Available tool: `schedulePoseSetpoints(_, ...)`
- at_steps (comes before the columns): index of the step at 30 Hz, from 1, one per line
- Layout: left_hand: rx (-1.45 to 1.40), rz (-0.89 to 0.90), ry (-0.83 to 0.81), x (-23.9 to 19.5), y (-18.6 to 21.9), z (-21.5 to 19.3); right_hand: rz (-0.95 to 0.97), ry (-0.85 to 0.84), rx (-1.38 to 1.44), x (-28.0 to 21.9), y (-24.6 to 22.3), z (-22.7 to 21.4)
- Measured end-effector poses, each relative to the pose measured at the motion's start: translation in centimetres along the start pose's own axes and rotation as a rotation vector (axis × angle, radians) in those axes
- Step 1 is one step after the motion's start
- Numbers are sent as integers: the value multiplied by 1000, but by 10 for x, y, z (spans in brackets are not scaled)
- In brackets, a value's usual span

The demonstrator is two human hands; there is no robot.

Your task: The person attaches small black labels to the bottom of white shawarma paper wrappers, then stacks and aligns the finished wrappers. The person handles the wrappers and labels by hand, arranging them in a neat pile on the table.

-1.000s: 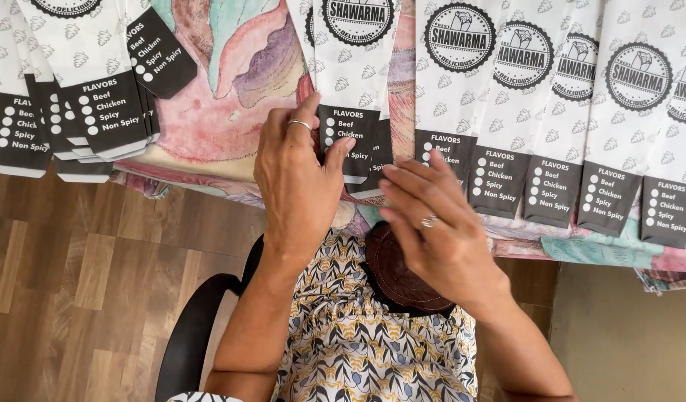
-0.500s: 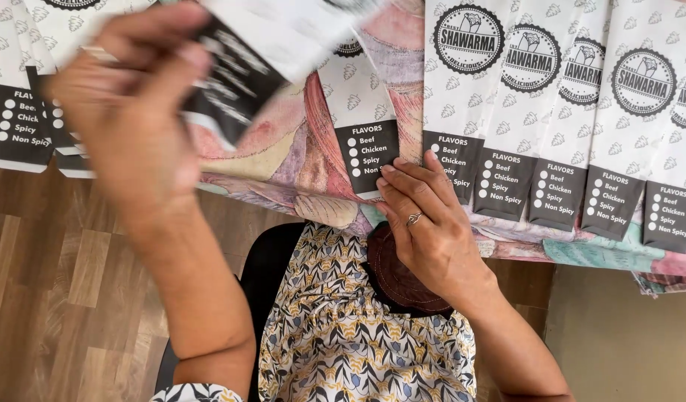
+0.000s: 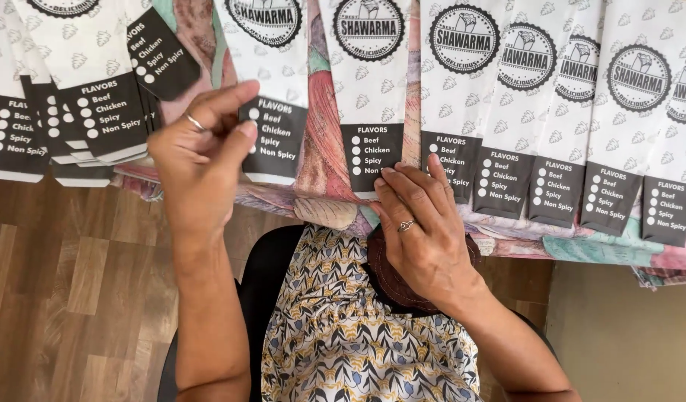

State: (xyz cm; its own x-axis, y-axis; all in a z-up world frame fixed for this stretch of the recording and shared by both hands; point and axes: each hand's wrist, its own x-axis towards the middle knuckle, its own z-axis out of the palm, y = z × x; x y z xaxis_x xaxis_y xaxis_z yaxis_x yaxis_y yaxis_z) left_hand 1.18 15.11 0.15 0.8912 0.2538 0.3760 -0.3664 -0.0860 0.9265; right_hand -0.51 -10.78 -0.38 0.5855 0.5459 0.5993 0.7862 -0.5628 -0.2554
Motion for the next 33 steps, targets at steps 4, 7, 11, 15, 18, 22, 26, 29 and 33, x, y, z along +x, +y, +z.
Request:
schedulePoseSetpoints(4, 638, -2, 6, -7, 12, 8, 21, 15, 33, 2, 0, 2)
schedulePoseSetpoints(7, 996, 90, 42, -13, 0, 15, 37, 15, 73, 3, -1, 1)
schedulePoseSetpoints(11, 834, 310, -68, -18, -3, 49, 122, 2, 98, -18, 16, -2)
schedulePoseSetpoints(15, 843, 390, -183, -34, -10, 77, 209, 60, 55, -23, 23, -34)
schedulePoseSetpoints(18, 812, 341, -305, -35, 1, 84, 274, 34, 37, -28, 21, -46)
schedulePoseSetpoints(22, 831, 332, -405, -33, 0, 88, 240, 35, 53, -31, 27, -40)
schedulePoseSetpoints(26, 792, 277, -471, -34, -3, 90, 209, 57, 53, -30, 29, -38)
schedulePoseSetpoints(29, 796, 279, -472, -33, -1, 90, 199, 62, 41, -30, 29, -37)
schedulePoseSetpoints(33, 805, 297, -486, -35, -5, 94, 193, 55, 31, -29, 28, -38)
